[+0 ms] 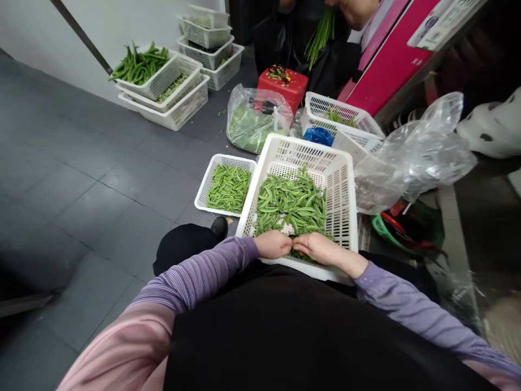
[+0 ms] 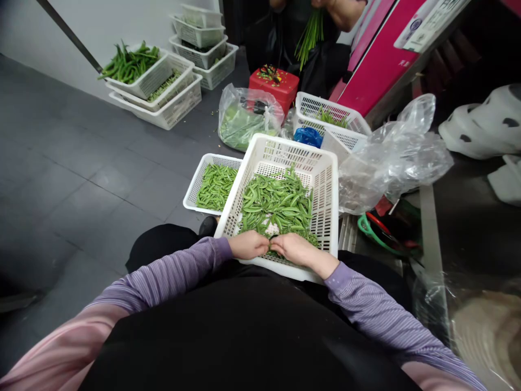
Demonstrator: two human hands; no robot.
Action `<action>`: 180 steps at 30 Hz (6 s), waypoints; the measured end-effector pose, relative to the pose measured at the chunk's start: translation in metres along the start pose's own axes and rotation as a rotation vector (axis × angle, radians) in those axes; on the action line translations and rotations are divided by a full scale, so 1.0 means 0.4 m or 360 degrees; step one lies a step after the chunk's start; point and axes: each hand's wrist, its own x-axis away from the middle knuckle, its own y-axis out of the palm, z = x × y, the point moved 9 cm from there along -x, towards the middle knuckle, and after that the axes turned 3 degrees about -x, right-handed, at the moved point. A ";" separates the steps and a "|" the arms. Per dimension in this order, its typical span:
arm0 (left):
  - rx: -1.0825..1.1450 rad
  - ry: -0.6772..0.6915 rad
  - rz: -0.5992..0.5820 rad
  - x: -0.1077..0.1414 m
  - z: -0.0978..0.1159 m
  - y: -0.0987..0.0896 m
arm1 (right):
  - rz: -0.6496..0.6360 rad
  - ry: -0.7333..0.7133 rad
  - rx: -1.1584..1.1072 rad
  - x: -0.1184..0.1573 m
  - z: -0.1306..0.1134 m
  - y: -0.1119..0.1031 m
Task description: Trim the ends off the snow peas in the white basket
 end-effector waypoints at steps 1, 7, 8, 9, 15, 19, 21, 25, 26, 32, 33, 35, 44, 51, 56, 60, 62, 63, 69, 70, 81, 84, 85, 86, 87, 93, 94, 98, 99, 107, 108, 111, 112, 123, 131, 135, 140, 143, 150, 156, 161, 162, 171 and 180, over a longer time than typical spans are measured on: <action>0.0267 -0.0083 0.0059 -0.003 -0.015 -0.009 | 0.0118 -0.0004 -0.0022 0.001 -0.003 -0.008; 0.1346 -0.0440 0.0193 -0.023 -0.076 0.006 | 0.0907 0.0233 -0.0731 0.003 0.062 0.021; 0.1271 -0.0456 0.0177 -0.026 -0.081 0.010 | 0.0980 0.0251 -0.0828 -0.004 0.081 0.025; 0.1112 -0.0465 0.0159 -0.028 -0.087 0.013 | 0.1054 0.0265 -0.0879 -0.011 0.102 0.019; -0.0194 -0.0444 -0.0139 -0.028 -0.120 0.061 | 0.1244 0.0296 0.0092 -0.062 0.159 -0.156; -0.0206 -0.0325 -0.0301 -0.036 -0.114 0.106 | 0.0204 0.0016 0.1188 -0.178 0.118 -0.055; -0.0163 -0.0261 -0.0313 -0.041 -0.103 0.112 | -0.0081 0.0003 0.1458 -0.202 0.129 -0.005; -0.0052 -0.0265 -0.0195 -0.046 -0.094 0.084 | -0.0146 -0.0019 0.1531 -0.212 0.146 0.018; -0.0028 -0.0320 -0.0122 -0.047 -0.102 0.068 | -0.0091 -0.0021 0.1486 -0.206 0.148 0.008; 0.0475 -0.0833 0.0223 -0.032 -0.182 0.006 | 0.0566 0.0257 0.0509 -0.118 0.180 -0.101; 0.0639 -0.0841 0.0225 -0.033 -0.183 0.009 | 0.0618 0.0280 0.0292 -0.102 0.184 -0.104; 0.0928 -0.0785 0.0224 -0.036 -0.171 0.014 | 0.0649 0.0297 -0.0066 -0.077 0.181 -0.097; 0.1644 -0.0477 0.0210 -0.016 -0.088 -0.008 | 0.0595 0.0393 -0.1049 -0.021 0.141 -0.030; 0.1321 -0.0543 0.0133 0.005 -0.093 -0.008 | 0.0730 0.0280 -0.1258 -0.015 0.068 -0.021; 0.0292 -0.0674 0.0086 0.013 -0.130 0.003 | 0.0624 0.0199 -0.1805 -0.018 0.034 -0.022; 0.0375 -0.0399 0.0220 0.008 -0.091 -0.016 | 0.0591 0.0240 -0.1865 -0.016 0.051 -0.012; 0.0499 -0.0316 0.0146 0.007 -0.069 -0.016 | 0.0572 0.0256 -0.1718 -0.015 0.059 -0.004; 0.0525 -0.0285 0.0082 0.006 -0.057 -0.013 | 0.0578 0.0265 -0.1577 -0.012 0.062 -0.005; -0.0131 -0.0215 0.0033 0.007 -0.021 -0.027 | 0.0728 -0.0041 0.0301 0.019 -0.020 -0.086; -0.0238 -0.0209 0.0029 0.008 -0.018 -0.024 | 0.0599 -0.0175 0.0562 0.016 -0.043 -0.070; -0.0245 -0.0216 0.0372 -0.005 -0.027 -0.037 | 0.1077 0.0460 -0.1406 0.013 0.191 -0.028; -0.0386 -0.0266 -0.0018 -0.011 -0.046 0.035 | 0.1347 0.0619 -0.1574 0.018 0.276 -0.086; -0.0413 -0.0263 -0.0102 -0.011 -0.051 0.053 | 0.1334 0.0666 -0.1424 0.011 0.290 -0.106; -0.0419 -0.0252 -0.0144 -0.012 -0.056 0.064 | 0.1251 0.0719 -0.1179 -0.001 0.297 -0.120; -0.0408 -0.0236 -0.0157 -0.014 -0.059 0.070 | 0.1117 0.0772 -0.0855 -0.017 0.298 -0.127; -0.0268 -0.0147 -0.0272 -0.026 -0.059 0.089 | 0.0365 0.0909 0.1062 -0.121 0.261 -0.043; -0.0246 -0.0133 -0.0278 -0.027 -0.055 0.089 | 0.0324 0.0904 0.1143 -0.132 0.258 -0.028; -0.0159 -0.0154 -0.0212 -0.027 -0.050 0.073 | 0.0314 0.0882 0.1166 -0.143 0.259 -0.005; -0.0140 -0.0174 -0.0189 -0.027 -0.053 0.068 | 0.0311 0.0883 0.1174 -0.139 0.262 -0.006; 0.0976 -0.0773 0.0033 -0.028 -0.146 0.050 | 0.0686 0.0334 0.0597 -0.047 0.181 -0.089; 0.1166 -0.0786 0.0061 -0.029 -0.147 0.047 | 0.0715 0.0238 0.0500 -0.033 0.160 -0.096; 0.1532 -0.0649 0.0080 -0.036 -0.122 0.033 | 0.0739 0.0073 0.0302 0.000 0.107 -0.102; 0.1594 -0.0597 0.0079 -0.036 -0.112 0.027 | 0.0740 0.0055 0.0268 0.007 0.093 -0.102; 0.0651 -0.0420 0.0095 -0.001 -0.074 0.000 | 0.0978 0.0227 -0.0952 0.008 0.056 -0.062; 0.0626 -0.0333 0.0111 -0.004 -0.063 0.000 | 0.1014 0.0258 -0.1626 0.001 0.073 -0.030; 0.0678 -0.0255 0.0101 -0.009 -0.042 -0.020 | 0.1019 0.0316 -0.1228 0.013 0.079 -0.029; -0.0115 -0.0276 0.0164 0.000 -0.045 -0.044 | 0.0735 -0.0098 0.0554 0.002 -0.062 -0.095; -0.0341 -0.0205 0.0103 0.004 -0.032 -0.034 | 0.0059 -0.0399 0.1048 -0.020 -0.084 -0.029; 0.0120 -0.0118 0.0503 0.002 -0.028 -0.084 | 0.0320 0.0079 -0.0595 -0.029 0.036 0.000; 0.0442 -0.0364 0.0673 -0.004 -0.090 -0.103 | 0.1081 0.0358 -0.1856 -0.053 0.144 -0.032; 0.0516 -0.0765 0.0533 0.011 -0.165 -0.080 | 0.1097 0.0370 -0.0784 -0.093 0.216 -0.162; 0.0677 -0.0874 0.0522 0.018 -0.181 -0.071 | 0.0874 0.0339 -0.0377 -0.114 0.205 -0.145; 0.1220 -0.1102 0.0515 0.018 -0.205 -0.048 | -0.0191 0.0214 0.1329 -0.180 0.191 0.079; 0.0308 -0.0592 0.0362 -0.019 -0.152 -0.058 | 0.0233 -0.0033 0.0763 -0.081 0.106 -0.056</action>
